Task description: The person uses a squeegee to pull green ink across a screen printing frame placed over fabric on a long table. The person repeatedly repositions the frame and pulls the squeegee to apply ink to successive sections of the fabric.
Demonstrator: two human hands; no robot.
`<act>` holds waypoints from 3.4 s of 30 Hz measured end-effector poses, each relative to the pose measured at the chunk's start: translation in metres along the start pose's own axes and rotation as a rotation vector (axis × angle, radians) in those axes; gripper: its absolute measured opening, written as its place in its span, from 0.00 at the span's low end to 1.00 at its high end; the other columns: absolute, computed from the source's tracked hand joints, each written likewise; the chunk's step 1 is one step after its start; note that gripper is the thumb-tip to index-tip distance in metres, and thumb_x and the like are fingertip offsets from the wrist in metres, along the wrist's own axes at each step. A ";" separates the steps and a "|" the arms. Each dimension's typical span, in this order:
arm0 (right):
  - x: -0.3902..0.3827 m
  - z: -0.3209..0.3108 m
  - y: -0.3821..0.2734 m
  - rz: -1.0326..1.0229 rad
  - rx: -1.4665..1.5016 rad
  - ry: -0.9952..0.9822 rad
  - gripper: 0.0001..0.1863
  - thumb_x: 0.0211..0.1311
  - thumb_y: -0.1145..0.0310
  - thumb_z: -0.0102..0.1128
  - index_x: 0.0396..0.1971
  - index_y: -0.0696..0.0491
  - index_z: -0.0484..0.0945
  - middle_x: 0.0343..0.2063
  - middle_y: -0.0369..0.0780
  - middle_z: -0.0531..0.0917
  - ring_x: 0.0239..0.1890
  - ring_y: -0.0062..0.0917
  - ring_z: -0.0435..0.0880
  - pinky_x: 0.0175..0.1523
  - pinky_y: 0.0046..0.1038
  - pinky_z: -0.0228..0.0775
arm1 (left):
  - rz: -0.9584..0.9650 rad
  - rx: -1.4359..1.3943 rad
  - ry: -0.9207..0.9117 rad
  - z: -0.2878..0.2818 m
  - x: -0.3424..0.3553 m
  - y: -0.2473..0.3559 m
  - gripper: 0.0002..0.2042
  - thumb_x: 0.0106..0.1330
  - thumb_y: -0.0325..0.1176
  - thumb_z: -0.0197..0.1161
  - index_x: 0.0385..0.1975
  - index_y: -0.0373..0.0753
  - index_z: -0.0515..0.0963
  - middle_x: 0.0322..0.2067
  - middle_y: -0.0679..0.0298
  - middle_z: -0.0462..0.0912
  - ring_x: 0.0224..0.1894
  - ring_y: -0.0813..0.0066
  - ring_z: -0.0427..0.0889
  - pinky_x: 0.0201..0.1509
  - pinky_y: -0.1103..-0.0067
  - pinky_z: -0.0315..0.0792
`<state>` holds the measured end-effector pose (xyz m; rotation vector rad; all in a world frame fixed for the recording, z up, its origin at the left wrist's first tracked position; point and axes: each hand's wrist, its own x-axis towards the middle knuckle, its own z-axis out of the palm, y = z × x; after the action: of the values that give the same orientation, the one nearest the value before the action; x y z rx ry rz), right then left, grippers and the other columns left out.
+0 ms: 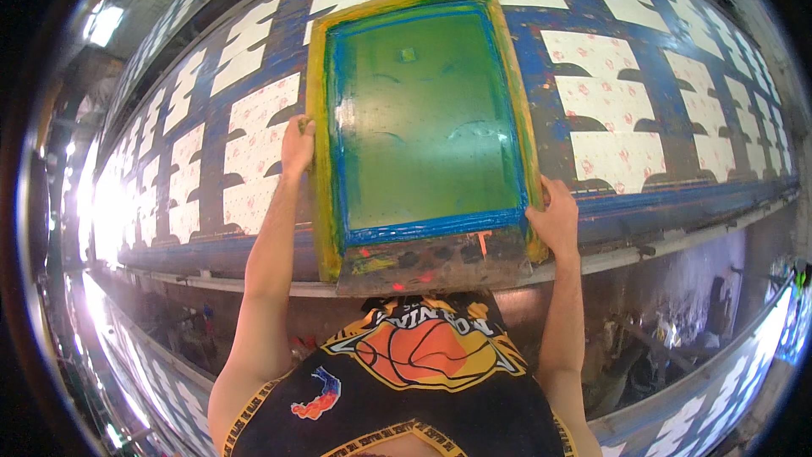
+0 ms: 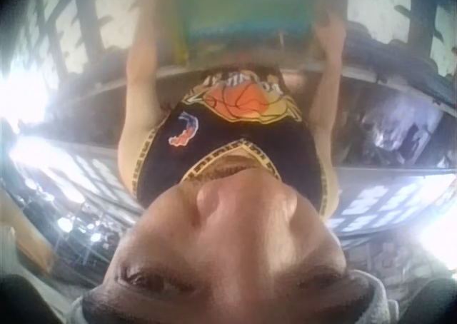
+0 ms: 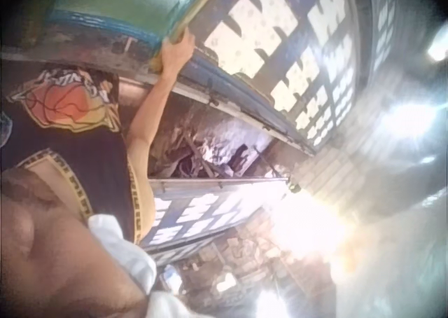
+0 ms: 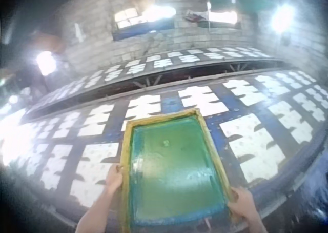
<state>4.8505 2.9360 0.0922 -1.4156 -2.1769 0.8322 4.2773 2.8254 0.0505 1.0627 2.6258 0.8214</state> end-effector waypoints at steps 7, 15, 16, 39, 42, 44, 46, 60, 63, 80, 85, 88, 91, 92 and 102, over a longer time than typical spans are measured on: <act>0.009 -0.009 -0.069 -0.167 -0.288 -0.024 0.31 0.62 0.71 0.77 0.65 0.59 0.80 0.62 0.52 0.83 0.68 0.49 0.81 0.72 0.40 0.73 | -0.018 0.030 -0.009 0.018 0.004 -0.011 0.22 0.82 0.50 0.58 0.64 0.41 0.77 0.60 0.46 0.83 0.64 0.45 0.83 0.70 0.55 0.75; -0.026 0.068 -0.221 -0.645 0.021 -0.344 0.22 0.66 0.69 0.74 0.59 0.57 0.85 0.57 0.49 0.87 0.60 0.47 0.85 0.66 0.44 0.78 | 0.263 0.102 0.234 -0.068 -0.095 0.070 0.38 0.75 0.50 0.66 0.78 0.33 0.64 0.73 0.38 0.71 0.75 0.35 0.69 0.81 0.51 0.63; -0.033 0.076 -0.231 -0.688 0.039 -0.364 0.22 0.66 0.70 0.74 0.58 0.58 0.85 0.57 0.49 0.87 0.60 0.47 0.85 0.66 0.44 0.78 | 0.320 -0.066 0.276 -0.093 -0.129 0.077 0.34 0.76 0.48 0.66 0.75 0.33 0.68 0.71 0.40 0.75 0.72 0.39 0.73 0.80 0.53 0.65; -0.227 0.196 -0.361 -1.156 0.068 -0.892 0.21 0.69 0.70 0.71 0.59 0.59 0.83 0.56 0.51 0.86 0.59 0.50 0.85 0.63 0.46 0.78 | -0.258 -0.204 0.512 -0.271 -0.520 -0.035 0.13 0.75 0.41 0.69 0.45 0.36 0.85 0.37 0.56 0.88 0.36 0.59 0.90 0.43 0.65 0.83; -0.226 0.194 -0.363 -1.178 0.051 -0.891 0.21 0.69 0.71 0.72 0.59 0.60 0.83 0.56 0.51 0.86 0.59 0.50 0.85 0.63 0.46 0.78 | -0.271 -0.222 0.523 -0.268 -0.524 -0.033 0.13 0.75 0.41 0.69 0.45 0.36 0.85 0.37 0.56 0.88 0.36 0.60 0.90 0.43 0.65 0.83; -0.218 0.190 -0.360 -1.170 0.048 -0.883 0.21 0.69 0.71 0.72 0.59 0.60 0.83 0.56 0.51 0.86 0.59 0.50 0.85 0.64 0.46 0.78 | -0.272 -0.232 0.520 -0.265 -0.521 -0.028 0.13 0.75 0.41 0.69 0.45 0.37 0.85 0.37 0.56 0.88 0.36 0.59 0.90 0.43 0.65 0.83; -0.204 0.183 -0.353 -1.151 0.038 -0.860 0.21 0.68 0.71 0.72 0.59 0.60 0.83 0.56 0.51 0.86 0.59 0.50 0.85 0.64 0.46 0.77 | -0.254 -0.233 0.499 -0.259 -0.511 -0.021 0.13 0.75 0.41 0.68 0.45 0.37 0.85 0.37 0.55 0.88 0.36 0.58 0.90 0.44 0.65 0.83; -0.084 0.107 -0.256 -0.992 -0.007 -0.778 0.22 0.68 0.71 0.71 0.60 0.61 0.83 0.57 0.53 0.85 0.60 0.52 0.83 0.66 0.47 0.75 | -0.137 -0.255 0.278 -0.182 -0.380 0.069 0.14 0.74 0.42 0.67 0.44 0.35 0.84 0.41 0.53 0.89 0.46 0.48 0.89 0.51 0.59 0.82; -0.063 0.093 -0.242 -0.926 -0.004 -0.799 0.23 0.67 0.71 0.71 0.60 0.61 0.82 0.58 0.53 0.84 0.61 0.52 0.82 0.67 0.47 0.75 | -0.115 -0.254 0.266 -0.163 -0.351 0.081 0.15 0.73 0.43 0.68 0.43 0.35 0.84 0.40 0.53 0.89 0.46 0.47 0.89 0.51 0.58 0.82; -0.028 0.091 -0.207 -0.818 0.013 -0.738 0.24 0.67 0.68 0.73 0.61 0.61 0.81 0.56 0.55 0.84 0.61 0.54 0.81 0.66 0.48 0.74 | -0.019 -0.218 0.113 -0.132 -0.182 0.047 0.15 0.71 0.43 0.68 0.43 0.35 0.84 0.47 0.49 0.85 0.52 0.47 0.84 0.56 0.56 0.80; -0.045 0.093 -0.227 -0.731 -0.046 -0.851 0.27 0.68 0.63 0.73 0.63 0.59 0.82 0.58 0.55 0.83 0.62 0.55 0.81 0.69 0.49 0.71 | 0.118 -0.107 0.223 -0.083 -0.088 0.018 0.21 0.71 0.45 0.69 0.53 0.32 0.83 0.60 0.43 0.77 0.61 0.46 0.78 0.64 0.55 0.77; -0.055 0.099 -0.243 -0.655 -0.107 -0.922 0.30 0.69 0.57 0.73 0.66 0.57 0.82 0.62 0.56 0.82 0.66 0.56 0.79 0.73 0.51 0.68 | 0.174 -0.068 0.218 -0.054 -0.051 0.009 0.26 0.72 0.49 0.68 0.57 0.30 0.82 0.63 0.41 0.75 0.63 0.45 0.76 0.67 0.53 0.74; -0.070 0.114 -0.250 -0.723 -0.077 -0.865 0.29 0.62 0.67 0.78 0.63 0.58 0.81 0.57 0.52 0.81 0.61 0.52 0.79 0.67 0.47 0.72 | 0.206 0.002 0.155 -0.032 -0.045 0.012 0.30 0.73 0.52 0.67 0.61 0.29 0.80 0.67 0.38 0.72 0.67 0.40 0.75 0.72 0.51 0.72; -0.073 0.117 -0.251 -0.723 -0.103 -0.860 0.30 0.62 0.67 0.78 0.63 0.58 0.81 0.58 0.53 0.81 0.62 0.51 0.79 0.68 0.46 0.71 | 0.197 -0.008 0.071 -0.029 -0.043 0.009 0.31 0.73 0.52 0.66 0.63 0.29 0.80 0.70 0.35 0.70 0.69 0.37 0.73 0.74 0.51 0.70; -0.104 0.108 -0.232 -0.468 -0.252 -0.698 0.43 0.45 0.73 0.86 0.68 0.54 0.80 0.62 0.48 0.79 0.64 0.49 0.78 0.68 0.44 0.73 | 0.189 0.067 -0.092 -0.024 -0.001 0.011 0.28 0.77 0.51 0.63 0.61 0.28 0.79 0.62 0.43 0.75 0.66 0.44 0.75 0.69 0.55 0.75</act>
<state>4.6689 2.7418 0.1672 -0.6823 -3.0587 0.9883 4.2755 2.8208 0.0761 1.3489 2.5216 0.7063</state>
